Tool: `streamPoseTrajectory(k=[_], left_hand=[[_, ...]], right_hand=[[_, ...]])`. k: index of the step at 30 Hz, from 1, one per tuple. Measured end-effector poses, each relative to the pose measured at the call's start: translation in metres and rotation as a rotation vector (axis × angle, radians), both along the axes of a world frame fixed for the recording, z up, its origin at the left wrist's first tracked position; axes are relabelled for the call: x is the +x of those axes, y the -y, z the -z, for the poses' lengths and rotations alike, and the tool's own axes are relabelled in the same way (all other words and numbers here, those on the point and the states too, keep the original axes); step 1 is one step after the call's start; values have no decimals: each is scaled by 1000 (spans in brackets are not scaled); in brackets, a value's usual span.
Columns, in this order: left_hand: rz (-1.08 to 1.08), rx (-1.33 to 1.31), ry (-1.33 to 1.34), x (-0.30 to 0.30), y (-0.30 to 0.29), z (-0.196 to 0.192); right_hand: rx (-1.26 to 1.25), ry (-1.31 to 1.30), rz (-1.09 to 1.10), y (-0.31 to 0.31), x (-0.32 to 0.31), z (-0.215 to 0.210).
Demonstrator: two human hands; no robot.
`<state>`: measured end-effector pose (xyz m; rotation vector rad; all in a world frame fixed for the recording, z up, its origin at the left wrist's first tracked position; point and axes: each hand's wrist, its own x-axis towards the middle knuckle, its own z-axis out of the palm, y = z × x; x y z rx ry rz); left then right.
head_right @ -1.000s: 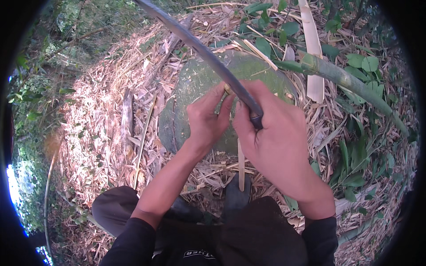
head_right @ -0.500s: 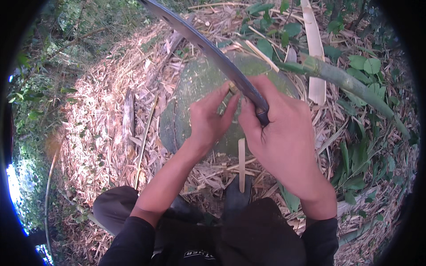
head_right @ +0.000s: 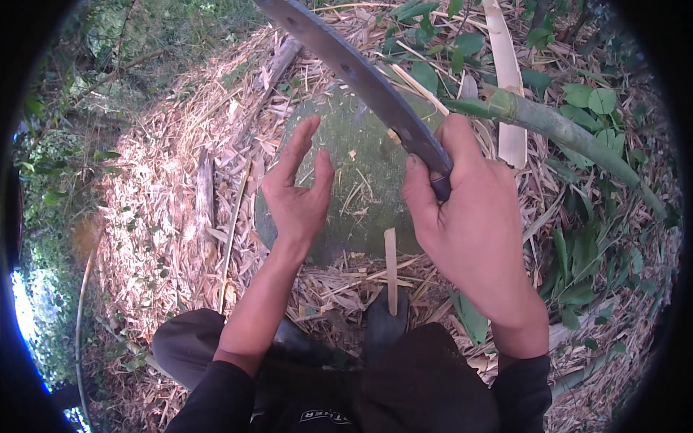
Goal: The person sits on the forest floor and uses a machete to split a bamboo stalk into thin strips. They repeatedly shave the bamboo to refine the strips and then cut them into smaller pieces.
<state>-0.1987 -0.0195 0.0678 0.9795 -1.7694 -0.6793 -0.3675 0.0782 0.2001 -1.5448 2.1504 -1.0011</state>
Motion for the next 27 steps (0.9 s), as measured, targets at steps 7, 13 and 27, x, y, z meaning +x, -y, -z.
streamPoseTrajectory(k=[7,13,27], left_hand=[[23,164,-31,5,-4,5],[-41,57,-93,13,0,8],[236,-942,-295,-68,109,-126]], right_hand=[[-44,-25,17,-4,-9,9],[29,-97,14,-10,-11,20],[37,-61,-4,13,-9,30]])
